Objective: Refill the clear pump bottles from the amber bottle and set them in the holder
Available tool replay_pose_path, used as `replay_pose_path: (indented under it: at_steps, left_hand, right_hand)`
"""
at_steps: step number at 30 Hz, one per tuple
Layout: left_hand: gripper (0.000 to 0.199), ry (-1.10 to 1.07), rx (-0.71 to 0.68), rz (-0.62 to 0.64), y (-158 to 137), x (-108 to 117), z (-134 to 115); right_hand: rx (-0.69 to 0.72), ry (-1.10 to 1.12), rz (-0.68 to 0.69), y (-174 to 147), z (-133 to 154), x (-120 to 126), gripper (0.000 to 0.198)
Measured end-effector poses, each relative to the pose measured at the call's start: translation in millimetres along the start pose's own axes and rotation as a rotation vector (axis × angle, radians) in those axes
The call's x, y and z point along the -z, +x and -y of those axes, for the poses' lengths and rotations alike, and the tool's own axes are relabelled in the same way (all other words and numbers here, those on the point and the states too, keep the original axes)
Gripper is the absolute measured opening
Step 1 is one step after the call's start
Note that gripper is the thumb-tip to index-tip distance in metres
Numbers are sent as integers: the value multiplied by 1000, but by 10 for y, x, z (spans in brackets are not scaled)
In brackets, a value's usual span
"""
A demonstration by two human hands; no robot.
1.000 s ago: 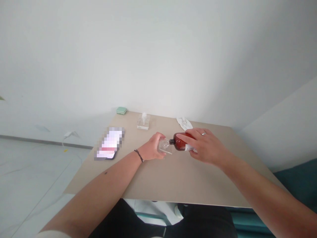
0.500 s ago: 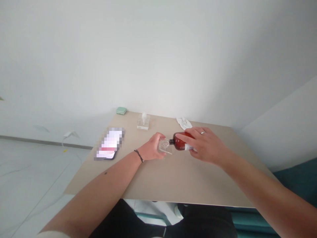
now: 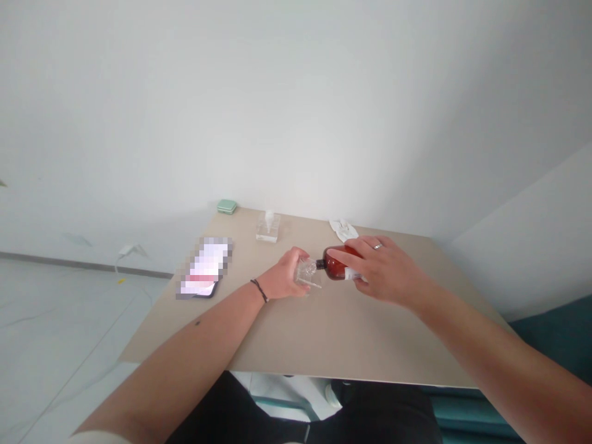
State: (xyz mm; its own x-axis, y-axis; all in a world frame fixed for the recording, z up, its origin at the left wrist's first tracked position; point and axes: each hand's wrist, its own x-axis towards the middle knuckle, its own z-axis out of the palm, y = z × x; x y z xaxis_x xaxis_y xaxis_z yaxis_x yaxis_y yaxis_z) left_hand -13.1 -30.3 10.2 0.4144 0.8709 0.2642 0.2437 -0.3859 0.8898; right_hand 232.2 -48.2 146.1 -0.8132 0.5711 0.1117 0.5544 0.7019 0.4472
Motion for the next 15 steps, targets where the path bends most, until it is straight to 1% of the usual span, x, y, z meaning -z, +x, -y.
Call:
replay_pose_path:
  at_steps: [9, 15]
  left_hand:
    - [70, -1, 6, -3, -1, -11, 29]
    - [70, 0, 8, 11, -5, -11, 28]
  right_hand:
    - [4, -20, 22, 25, 1, 47, 59]
    - [14, -14, 6, 29, -8, 45, 60]
